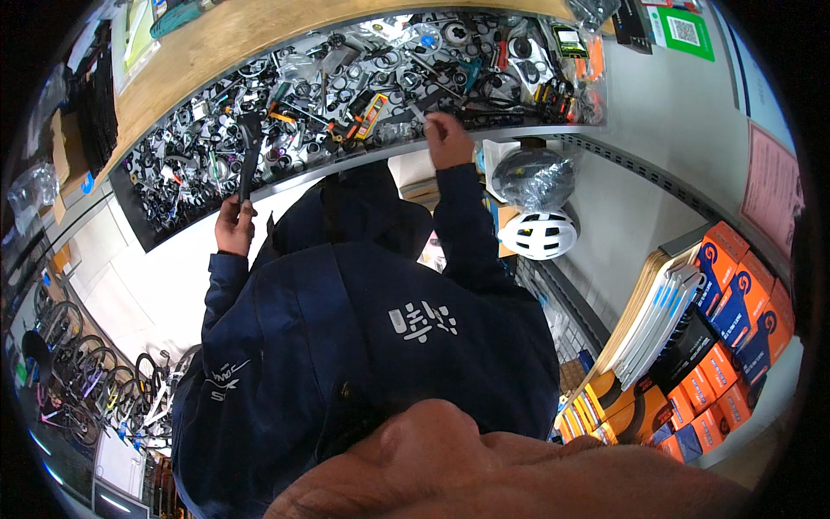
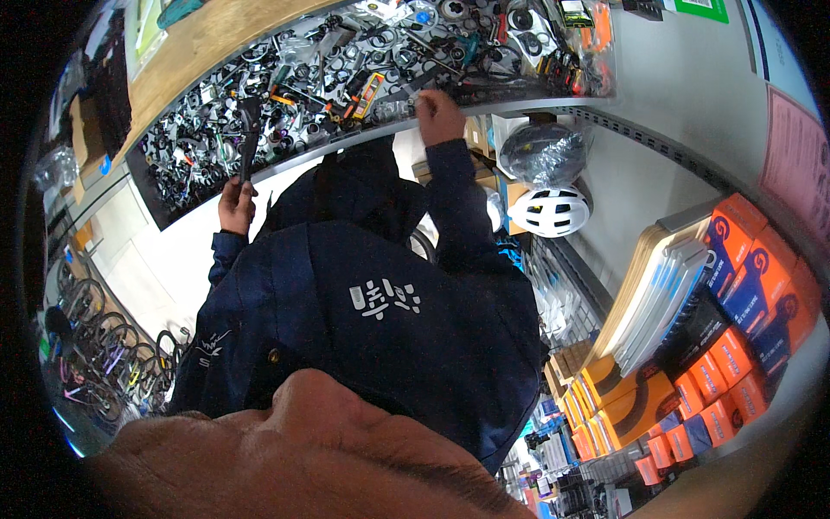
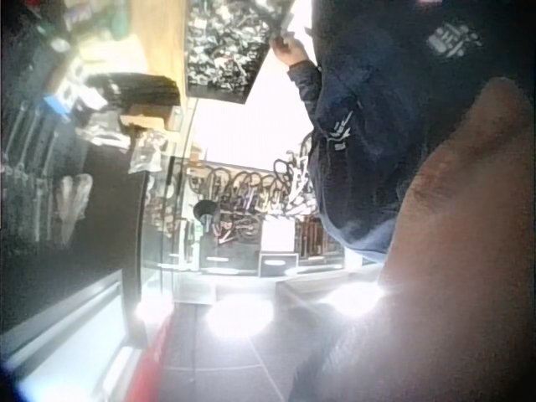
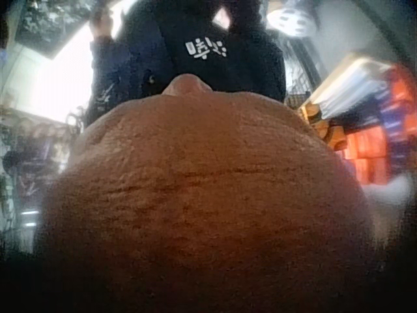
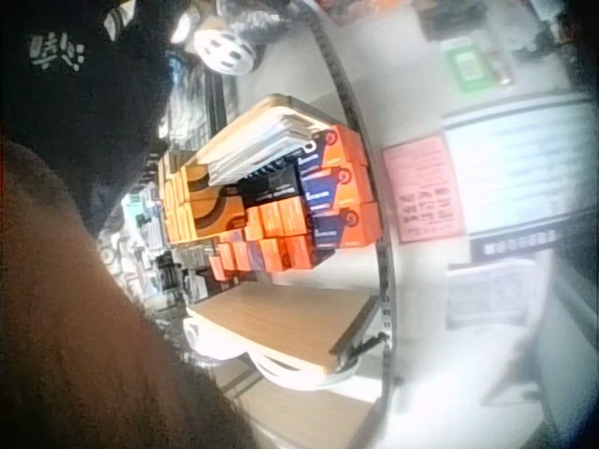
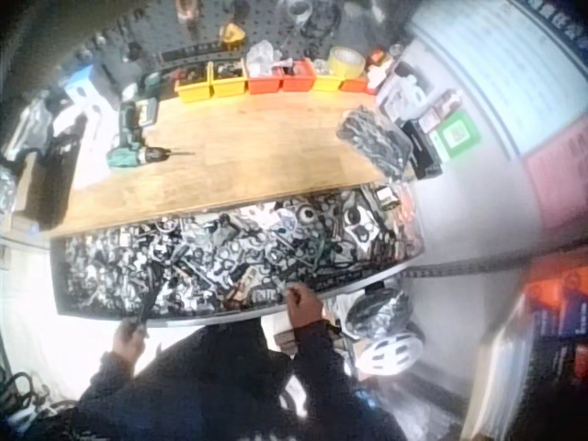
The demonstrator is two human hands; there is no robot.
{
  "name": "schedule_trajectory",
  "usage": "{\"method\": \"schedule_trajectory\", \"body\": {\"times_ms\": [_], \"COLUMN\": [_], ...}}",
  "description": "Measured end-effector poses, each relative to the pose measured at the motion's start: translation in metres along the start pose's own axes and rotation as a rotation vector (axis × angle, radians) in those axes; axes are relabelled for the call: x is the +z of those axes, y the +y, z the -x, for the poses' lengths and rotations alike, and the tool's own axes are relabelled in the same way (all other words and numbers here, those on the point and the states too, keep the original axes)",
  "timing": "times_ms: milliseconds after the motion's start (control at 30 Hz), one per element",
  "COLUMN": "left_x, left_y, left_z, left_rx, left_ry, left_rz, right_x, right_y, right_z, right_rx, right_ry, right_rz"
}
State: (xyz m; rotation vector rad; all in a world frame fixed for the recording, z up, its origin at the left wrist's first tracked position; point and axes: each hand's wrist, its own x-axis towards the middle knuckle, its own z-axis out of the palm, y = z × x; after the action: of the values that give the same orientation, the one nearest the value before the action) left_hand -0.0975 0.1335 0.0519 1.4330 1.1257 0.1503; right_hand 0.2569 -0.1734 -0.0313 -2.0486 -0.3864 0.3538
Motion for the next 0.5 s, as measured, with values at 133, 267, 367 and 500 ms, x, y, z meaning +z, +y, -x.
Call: {"method": "schedule_trajectory", "body": {"times_ms": [133,267,367,500], "left_x": [0.0,0.001,0.003,0.005], "left_y": [0.0,0.004,0.006,0.006], "left_z": [-0.001,0.002,0.003,0.005], "left_rx": [0.007,-0.001,-0.014,-0.022], "left_ry": [-0.022,-0.026,-0.044,-0.054], "left_rz": [-0.052,-0.123,-0.159,-0.175], "right_x": [-0.03,-0.043,-0.045,-0.061], "right_y": [0.046,0.081,0.089,0.084], "right_z": [-0.052,-0.098,-0.105,-0.097], "right_rx": [-0.032,0.024,0.087,-0.115], "right_ry": [0.2,0.285,0.137,-0.012], "right_rz": [0.393,0.743,0.873,0.841]}}
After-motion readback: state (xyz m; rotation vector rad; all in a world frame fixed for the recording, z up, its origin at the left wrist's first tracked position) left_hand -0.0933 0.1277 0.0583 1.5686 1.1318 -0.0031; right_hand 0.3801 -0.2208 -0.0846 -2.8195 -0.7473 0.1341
